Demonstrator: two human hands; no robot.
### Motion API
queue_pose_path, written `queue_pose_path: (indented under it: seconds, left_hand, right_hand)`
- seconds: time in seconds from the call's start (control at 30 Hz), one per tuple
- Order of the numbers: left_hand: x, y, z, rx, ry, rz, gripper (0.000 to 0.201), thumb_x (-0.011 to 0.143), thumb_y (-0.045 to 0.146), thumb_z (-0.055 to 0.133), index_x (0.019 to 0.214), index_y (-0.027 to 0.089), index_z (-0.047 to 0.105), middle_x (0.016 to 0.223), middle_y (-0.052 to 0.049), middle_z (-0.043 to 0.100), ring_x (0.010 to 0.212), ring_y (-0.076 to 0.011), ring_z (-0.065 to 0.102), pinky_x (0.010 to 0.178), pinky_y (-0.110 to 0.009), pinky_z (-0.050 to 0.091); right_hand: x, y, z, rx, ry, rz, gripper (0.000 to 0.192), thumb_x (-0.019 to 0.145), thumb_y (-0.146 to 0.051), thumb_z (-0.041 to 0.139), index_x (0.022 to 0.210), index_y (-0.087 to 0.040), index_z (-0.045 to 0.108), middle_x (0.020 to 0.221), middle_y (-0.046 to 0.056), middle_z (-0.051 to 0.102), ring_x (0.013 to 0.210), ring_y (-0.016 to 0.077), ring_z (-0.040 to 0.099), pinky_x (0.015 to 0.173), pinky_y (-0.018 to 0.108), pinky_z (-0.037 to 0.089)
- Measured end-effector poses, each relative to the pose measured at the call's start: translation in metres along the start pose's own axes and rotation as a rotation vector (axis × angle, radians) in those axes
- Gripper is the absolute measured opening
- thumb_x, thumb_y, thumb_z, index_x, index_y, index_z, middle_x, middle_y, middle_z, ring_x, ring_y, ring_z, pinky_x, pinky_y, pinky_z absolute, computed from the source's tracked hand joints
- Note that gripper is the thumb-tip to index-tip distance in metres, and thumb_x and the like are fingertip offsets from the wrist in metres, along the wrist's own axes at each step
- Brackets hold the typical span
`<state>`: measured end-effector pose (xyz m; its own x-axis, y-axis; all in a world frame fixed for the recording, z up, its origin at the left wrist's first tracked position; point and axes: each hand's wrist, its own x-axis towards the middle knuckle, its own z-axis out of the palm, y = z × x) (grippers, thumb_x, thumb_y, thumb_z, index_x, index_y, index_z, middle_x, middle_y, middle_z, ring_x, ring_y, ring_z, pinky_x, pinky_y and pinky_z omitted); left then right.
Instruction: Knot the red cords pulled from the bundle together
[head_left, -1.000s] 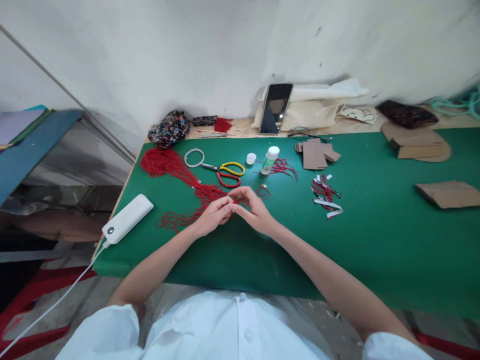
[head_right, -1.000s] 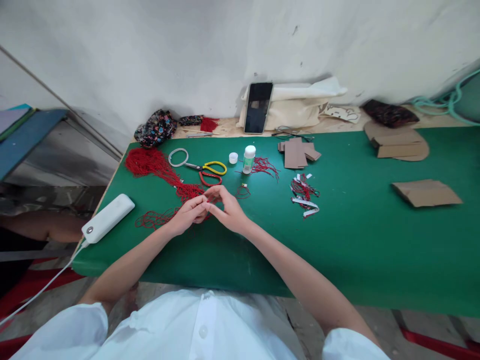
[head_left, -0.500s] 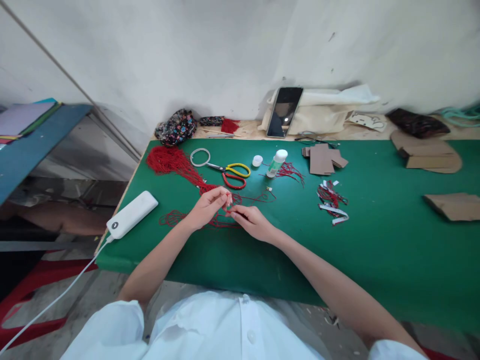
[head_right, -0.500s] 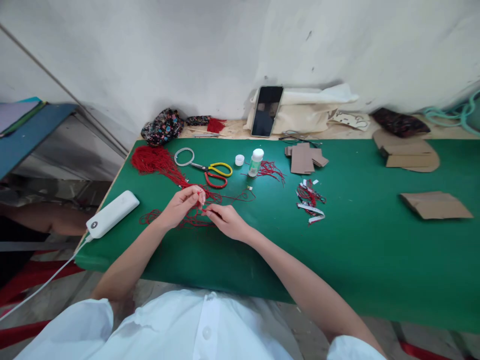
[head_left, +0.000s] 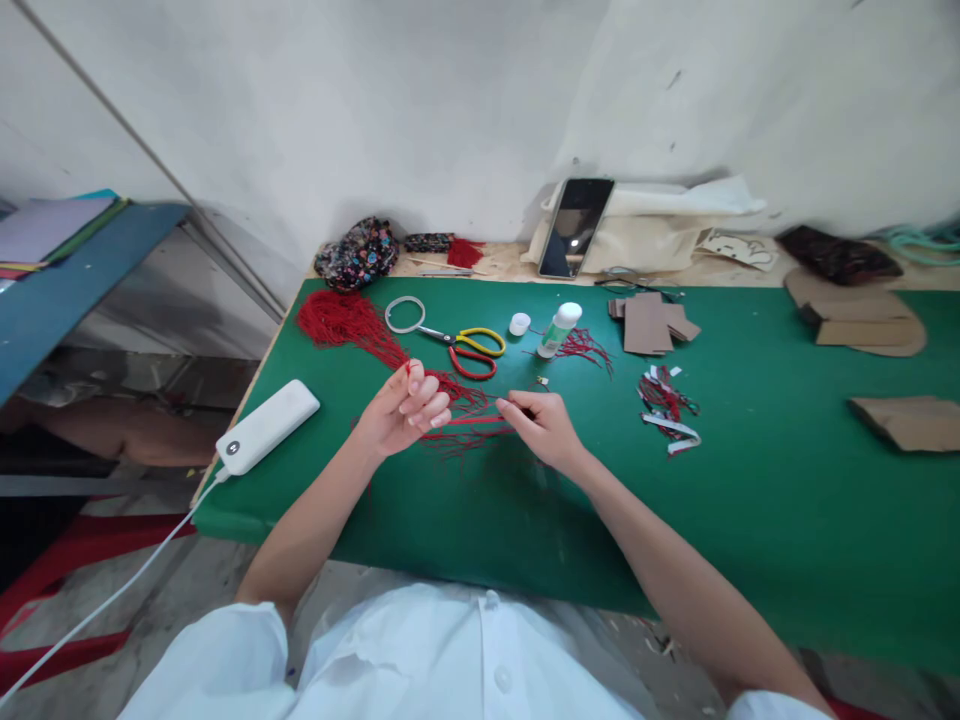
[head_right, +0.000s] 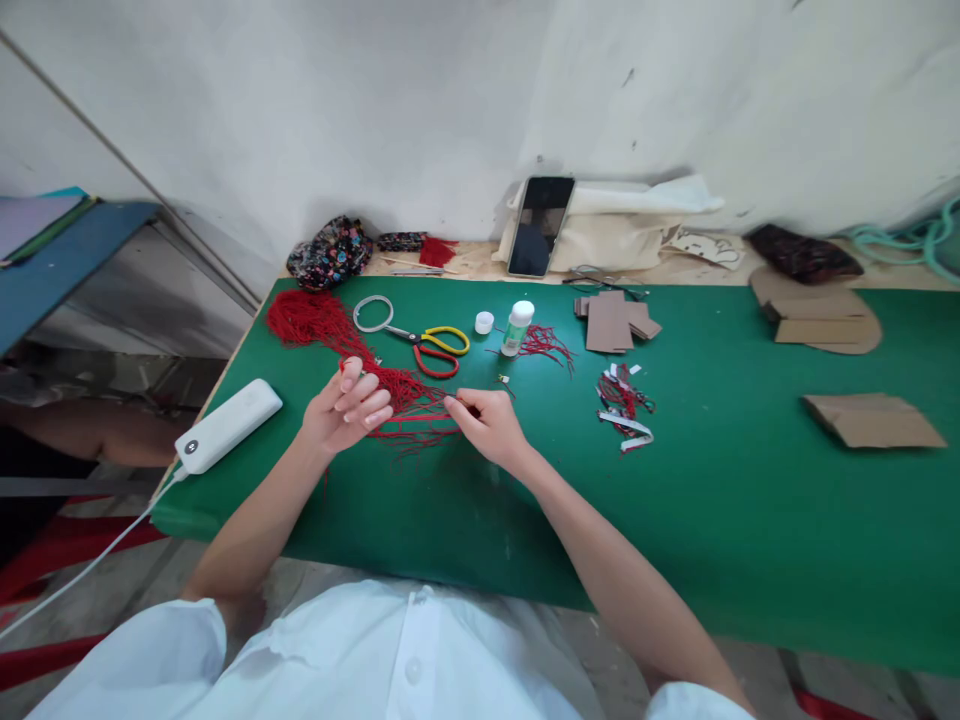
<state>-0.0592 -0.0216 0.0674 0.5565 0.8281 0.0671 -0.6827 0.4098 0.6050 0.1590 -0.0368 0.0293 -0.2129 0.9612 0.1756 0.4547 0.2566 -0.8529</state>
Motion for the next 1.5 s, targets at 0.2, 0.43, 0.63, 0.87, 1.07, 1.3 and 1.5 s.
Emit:
queue_pose_path:
  seconds: [0.2, 0.43, 0.63, 0.87, 1.07, 1.3, 1.5]
  left_hand:
    - [0.004, 0.010, -0.004, -0.055, 0.098, 0.099, 0.024, 0.089, 0.022, 0.056, 0.068, 0.018, 0.045, 0.053, 0.007, 0.015, 0.042, -0.0057, 0.018, 0.041, -0.016, 0.026]
    - [0.006, 0.020, -0.010, -0.007, 0.111, 0.097, 0.025, 0.094, 0.020, 0.045, 0.070, 0.015, 0.050, 0.055, 0.007, 0.014, 0.043, -0.0056, 0.014, 0.040, -0.017, 0.023]
    - [0.008, 0.021, -0.012, 0.038, 0.155, 0.094, 0.027, 0.096, 0.020, 0.042, 0.071, 0.015, 0.051, 0.056, 0.007, 0.014, 0.043, -0.0052, 0.014, 0.040, -0.017, 0.020]
    - [0.009, 0.021, -0.013, 0.035, 0.199, 0.098, 0.031, 0.098, 0.020, 0.035, 0.071, 0.015, 0.049, 0.056, 0.007, 0.016, 0.042, -0.0050, 0.017, 0.040, -0.017, 0.020]
    - [0.008, 0.020, -0.012, 0.045, 0.176, 0.058, 0.027, 0.096, 0.019, 0.040, 0.071, 0.014, 0.049, 0.055, 0.007, 0.018, 0.041, -0.0041, 0.020, 0.041, -0.017, 0.021]
    - [0.008, 0.010, -0.009, 0.108, 0.134, -0.047, 0.023, 0.091, 0.022, 0.054, 0.070, 0.014, 0.050, 0.054, 0.008, 0.018, 0.042, -0.0033, 0.021, 0.040, -0.016, 0.020]
    - [0.008, 0.003, -0.010, 0.142, 0.125, -0.098, 0.021, 0.088, 0.024, 0.059, 0.071, 0.014, 0.050, 0.054, 0.008, 0.021, 0.042, -0.0033, 0.021, 0.041, -0.015, 0.021]
  right_hand:
    - [0.005, 0.000, -0.039, 0.082, -0.076, -0.058, 0.055, 0.090, -0.053, 0.047, 0.052, -0.019, 0.025, 0.053, -0.005, 0.018, 0.050, 0.0058, 0.017, 0.050, 0.027, 0.014]
    - [0.006, 0.019, -0.082, 0.507, 0.162, -0.017, 0.056, 0.079, -0.053, 0.065, 0.049, -0.020, 0.031, 0.051, -0.005, 0.020, 0.047, 0.0062, 0.022, 0.047, 0.027, 0.014]
    - [0.003, 0.015, -0.110, 0.726, 0.410, -0.045, 0.056, 0.077, -0.051, 0.066, 0.049, -0.020, 0.027, 0.047, -0.006, 0.014, 0.043, 0.0069, 0.017, 0.044, 0.028, 0.012]
    - [0.001, 0.017, -0.133, 0.871, 0.701, -0.147, 0.064, 0.074, -0.057, 0.065, 0.044, -0.020, 0.022, 0.039, -0.006, 0.013, 0.038, 0.0084, 0.012, 0.039, 0.027, 0.008]
    - [0.000, 0.015, -0.129, 0.800, 0.744, -0.255, 0.059, 0.077, -0.063, 0.060, 0.045, -0.022, 0.033, 0.040, -0.005, 0.018, 0.038, 0.0080, 0.017, 0.041, 0.027, 0.012]
    - [0.011, 0.022, -0.088, 0.354, 0.508, -0.136, 0.058, 0.083, -0.071, 0.044, 0.052, -0.022, 0.044, 0.044, -0.003, 0.036, 0.042, 0.0105, 0.032, 0.045, 0.028, 0.023]
    - [0.007, 0.022, -0.029, -0.689, 0.057, -0.151, 0.029, 0.091, -0.041, 0.049, 0.075, -0.018, 0.057, 0.074, 0.008, 0.061, 0.069, 0.0183, 0.050, 0.063, 0.031, 0.031]
